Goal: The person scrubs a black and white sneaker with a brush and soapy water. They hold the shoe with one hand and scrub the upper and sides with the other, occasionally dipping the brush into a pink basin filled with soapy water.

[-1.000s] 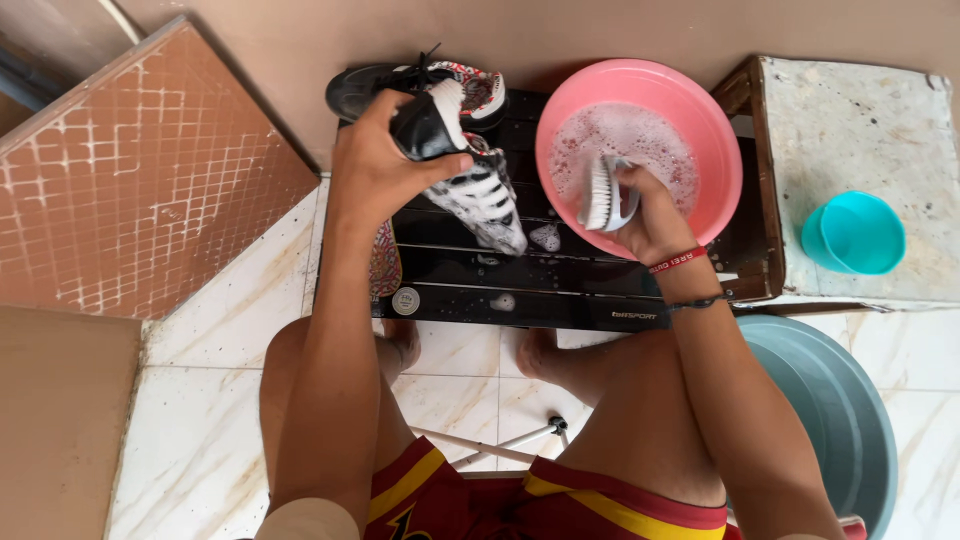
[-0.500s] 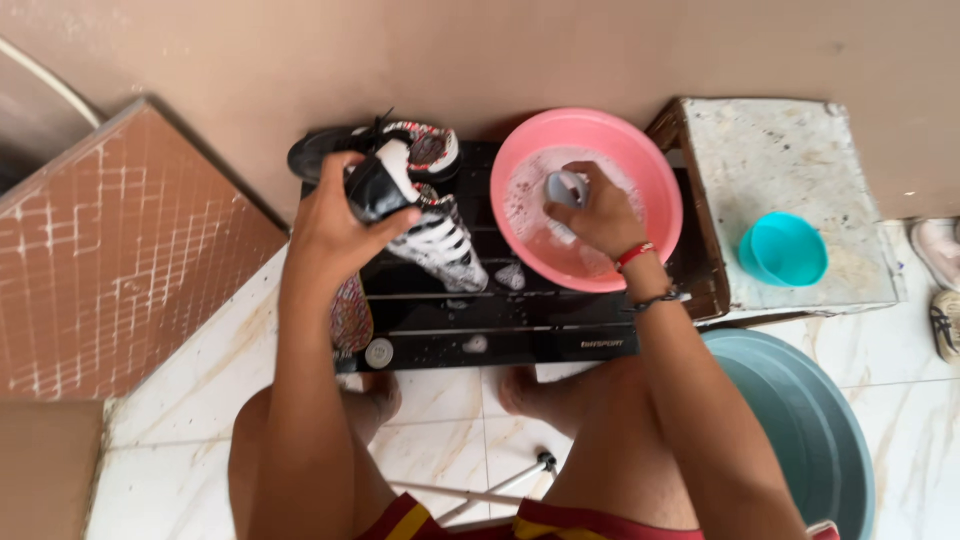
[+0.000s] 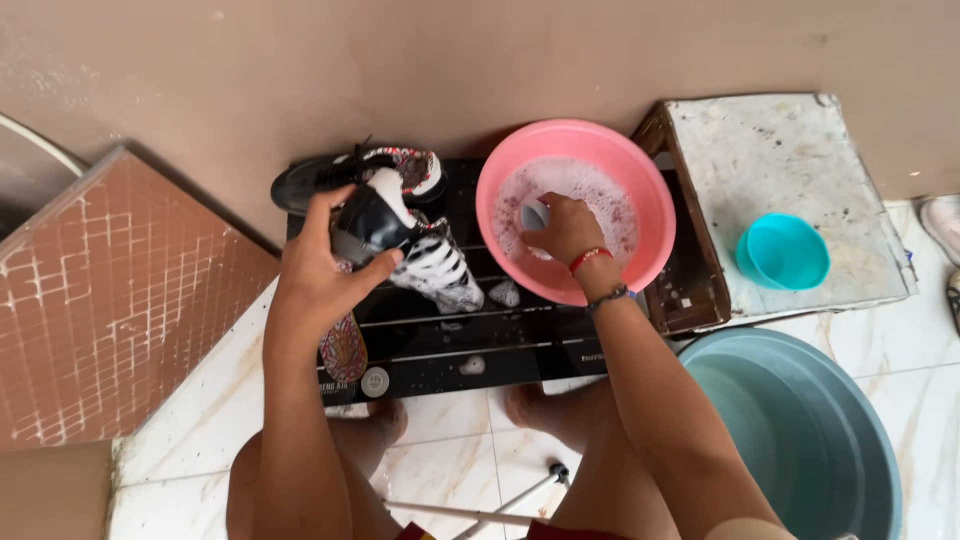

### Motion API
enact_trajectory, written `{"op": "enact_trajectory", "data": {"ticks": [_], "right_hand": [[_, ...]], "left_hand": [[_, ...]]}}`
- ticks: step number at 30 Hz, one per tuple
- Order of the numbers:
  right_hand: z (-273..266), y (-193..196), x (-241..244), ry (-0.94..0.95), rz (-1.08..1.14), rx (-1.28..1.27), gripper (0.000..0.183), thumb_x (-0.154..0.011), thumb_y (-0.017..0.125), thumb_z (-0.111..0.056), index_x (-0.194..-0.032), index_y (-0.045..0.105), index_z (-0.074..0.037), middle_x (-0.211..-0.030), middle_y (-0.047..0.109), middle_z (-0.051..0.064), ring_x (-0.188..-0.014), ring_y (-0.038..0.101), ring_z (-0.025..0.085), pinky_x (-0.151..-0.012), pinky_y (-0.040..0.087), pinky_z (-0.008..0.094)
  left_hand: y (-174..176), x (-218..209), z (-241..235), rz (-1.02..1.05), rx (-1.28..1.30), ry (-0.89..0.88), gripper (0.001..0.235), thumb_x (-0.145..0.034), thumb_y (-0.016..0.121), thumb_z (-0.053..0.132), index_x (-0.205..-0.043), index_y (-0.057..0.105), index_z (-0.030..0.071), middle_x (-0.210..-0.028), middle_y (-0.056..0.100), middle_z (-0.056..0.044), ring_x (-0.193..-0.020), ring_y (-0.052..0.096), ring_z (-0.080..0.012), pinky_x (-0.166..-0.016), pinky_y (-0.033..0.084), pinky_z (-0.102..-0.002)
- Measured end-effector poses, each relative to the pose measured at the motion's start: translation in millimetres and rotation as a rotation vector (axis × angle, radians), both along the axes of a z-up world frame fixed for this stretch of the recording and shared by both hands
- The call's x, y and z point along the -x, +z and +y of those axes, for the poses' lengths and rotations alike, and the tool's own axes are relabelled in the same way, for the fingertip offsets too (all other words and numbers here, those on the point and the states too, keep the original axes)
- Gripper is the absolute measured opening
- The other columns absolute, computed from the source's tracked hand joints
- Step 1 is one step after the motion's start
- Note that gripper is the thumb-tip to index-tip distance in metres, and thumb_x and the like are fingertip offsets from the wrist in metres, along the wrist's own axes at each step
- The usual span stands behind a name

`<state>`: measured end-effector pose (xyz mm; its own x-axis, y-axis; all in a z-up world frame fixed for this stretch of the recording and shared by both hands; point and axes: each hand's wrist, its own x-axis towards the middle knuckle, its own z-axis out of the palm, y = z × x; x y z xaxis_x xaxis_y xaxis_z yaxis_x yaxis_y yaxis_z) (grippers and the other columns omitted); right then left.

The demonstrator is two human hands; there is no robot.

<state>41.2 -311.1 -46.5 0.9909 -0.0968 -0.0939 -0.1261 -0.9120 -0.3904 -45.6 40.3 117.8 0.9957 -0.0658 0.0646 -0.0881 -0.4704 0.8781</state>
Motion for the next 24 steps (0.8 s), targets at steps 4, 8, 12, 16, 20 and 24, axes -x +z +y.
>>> {"op": "enact_trajectory", "data": {"ticks": [4, 8, 12, 16, 20, 24], "right_hand": [[4.9, -15.8, -5.5, 0.047, -0.005, -0.006, 0.073, -0.070, 0.089, -0.051, -0.129, 0.072, -0.013, -0.119, 0.076, 0.017, -0.115, 0.069, 0.044, -0.100, 0.058, 0.053], [9.4, -14.7, -1.9, 0.058, 0.030, 0.029, 0.068, -0.069, 0.089, -0.047, -0.127, 0.073, -0.015, -0.116, 0.077, 0.015, -0.114, 0.070, 0.041, -0.099, 0.059, 0.052], [-2.4, -31.8, -9.3, 0.044, 0.033, 0.042, 0.070, -0.064, 0.093, -0.049, -0.124, 0.076, -0.017, -0.113, 0.078, 0.012, -0.113, 0.071, 0.038, -0.097, 0.060, 0.049], [12.3, 10.8, 6.5, 0.038, 0.078, -0.047, 0.068, -0.066, 0.092, -0.045, -0.124, 0.076, -0.013, -0.112, 0.078, 0.015, -0.113, 0.071, 0.038, -0.098, 0.060, 0.047], [18.0, 34.5, 10.0, -0.036, -0.057, -0.210, 0.064, -0.075, 0.087, -0.045, -0.127, 0.071, -0.012, -0.110, 0.077, 0.017, -0.108, 0.072, 0.039, -0.093, 0.061, 0.048], [43.6, 68.2, 26.4, -0.031, -0.273, -0.484, 0.057, -0.084, 0.079, -0.036, -0.132, 0.063, -0.011, -0.110, 0.076, 0.020, -0.101, 0.074, 0.040, -0.086, 0.062, 0.050]], "left_hand": [[-8.7, 0.6, -4.7, 0.016, 0.014, 0.037, 0.085, -0.073, 0.089, 0.028, -0.149, 0.053, 0.019, -0.126, 0.069, -0.028, -0.121, 0.065, -0.0456, -0.095, 0.056, -0.049], [-11.1, 4.2, -3.9, -0.057, 0.092, 0.036, 0.080, -0.077, 0.087, 0.025, -0.149, 0.055, 0.016, -0.127, 0.068, -0.030, -0.122, 0.065, -0.0466, -0.095, 0.058, -0.047], [-16.8, 4.3, -4.1, -0.060, 0.141, 0.036, 0.080, -0.079, 0.086, 0.024, -0.151, 0.052, 0.015, -0.129, 0.065, -0.033, -0.124, 0.063, -0.0493, -0.099, 0.057, -0.049], [-23.7, 0.5, -3.0, -0.077, 0.145, 0.066, 0.076, -0.084, 0.084, 0.033, -0.150, 0.052, 0.014, -0.123, 0.066, -0.036, -0.118, 0.065, -0.0522, -0.094, 0.058, -0.052], [-28.3, -0.1, -8.8, -0.106, 0.163, 0.102, 0.066, -0.092, 0.079, 0.036, -0.147, 0.052, 0.010, -0.119, 0.066, -0.038, -0.113, 0.066, -0.0545, -0.089, 0.059, -0.053], [-39.9, -4.4, -14.2, -0.154, 0.157, 0.143, 0.065, -0.092, 0.081, 0.039, -0.143, 0.054, 0.009, -0.114, 0.069, -0.034, -0.108, 0.069, -0.0510, -0.084, 0.060, -0.053]]}}
